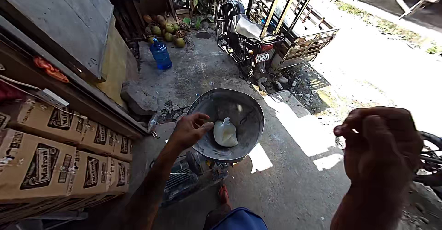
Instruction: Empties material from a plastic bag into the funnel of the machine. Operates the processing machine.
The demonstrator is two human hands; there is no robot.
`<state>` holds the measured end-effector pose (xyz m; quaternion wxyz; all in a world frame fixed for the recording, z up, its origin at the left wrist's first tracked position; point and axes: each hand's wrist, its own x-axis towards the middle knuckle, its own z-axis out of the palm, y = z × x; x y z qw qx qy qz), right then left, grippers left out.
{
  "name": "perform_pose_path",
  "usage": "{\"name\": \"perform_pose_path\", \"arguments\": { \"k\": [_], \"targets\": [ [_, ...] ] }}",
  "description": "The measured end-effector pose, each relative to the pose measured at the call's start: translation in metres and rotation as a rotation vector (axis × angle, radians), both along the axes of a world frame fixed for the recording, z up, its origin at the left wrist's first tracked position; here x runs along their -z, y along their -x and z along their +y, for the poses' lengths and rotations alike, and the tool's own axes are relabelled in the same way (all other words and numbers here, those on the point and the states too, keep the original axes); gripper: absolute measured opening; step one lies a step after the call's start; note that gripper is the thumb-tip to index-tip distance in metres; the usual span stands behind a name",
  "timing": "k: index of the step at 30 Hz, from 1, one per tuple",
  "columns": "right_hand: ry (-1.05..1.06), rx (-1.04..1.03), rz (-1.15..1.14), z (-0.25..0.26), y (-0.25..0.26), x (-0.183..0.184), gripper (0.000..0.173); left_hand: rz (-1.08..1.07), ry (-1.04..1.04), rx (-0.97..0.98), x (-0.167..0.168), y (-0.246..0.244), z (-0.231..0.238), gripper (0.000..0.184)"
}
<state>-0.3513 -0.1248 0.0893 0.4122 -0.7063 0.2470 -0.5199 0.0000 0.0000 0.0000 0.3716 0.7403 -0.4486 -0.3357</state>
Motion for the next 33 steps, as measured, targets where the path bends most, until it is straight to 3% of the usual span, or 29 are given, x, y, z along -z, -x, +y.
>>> {"name": "perform_pose_path", "arguments": {
  "k": [3, 5, 9, 10, 13, 16, 18, 20, 26, 33],
  "targets": [
    [-0.022, -0.259, 0.429, -0.033, -0.061, 0.062, 0.024, -0.337, -0.425, 0.261, 0.054, -0.003, -0.091, 0.057],
    [-0.061, -0.445, 0.667, -0.051, -0.094, 0.093, 0.032, -0.442, -0.664, 0.363, 0.084, 0.009, -0.126, 0.069],
    [-0.088, -0.66, 1.27, -0.087, -0.158, 0.133, 0.047, -0.452, -0.846, 0.305, 0.141, 0.017, -0.146, 0.096],
    [-0.083, -0.678, 1.4, -0.094, -0.175, 0.143, 0.051, -0.435, -0.856, 0.277, 0.148, 0.015, -0.148, 0.092],
    [-0.05, -0.695, 1.646, -0.114, -0.218, 0.172, 0.064, -0.363, -0.85, 0.269, 0.151, 0.0, -0.154, 0.051],
    [-0.049, -0.768, 1.714, -0.131, -0.249, 0.209, 0.083, -0.349, -0.838, 0.367, 0.164, -0.015, -0.151, 0.039],
    [-0.074, -0.836, 1.714, -0.139, -0.264, 0.241, 0.1, -0.353, -0.823, 0.345, 0.171, -0.008, -0.147, 0.038],
    [-0.043, -0.878, 1.725, -0.141, -0.274, 0.265, 0.106, -0.353, -0.827, 0.294, 0.172, 0.0, -0.148, 0.034],
    [0.156, -0.996, 1.798, -0.141, -0.292, 0.259, 0.06, -0.287, -0.861, 0.154, 0.177, 0.001, -0.153, 0.029],
    [0.194, -0.996, 1.752, -0.15, -0.282, 0.259, 0.067, -0.149, -0.85, 0.061, 0.181, -0.024, -0.139, 0.032]
  ]
}}
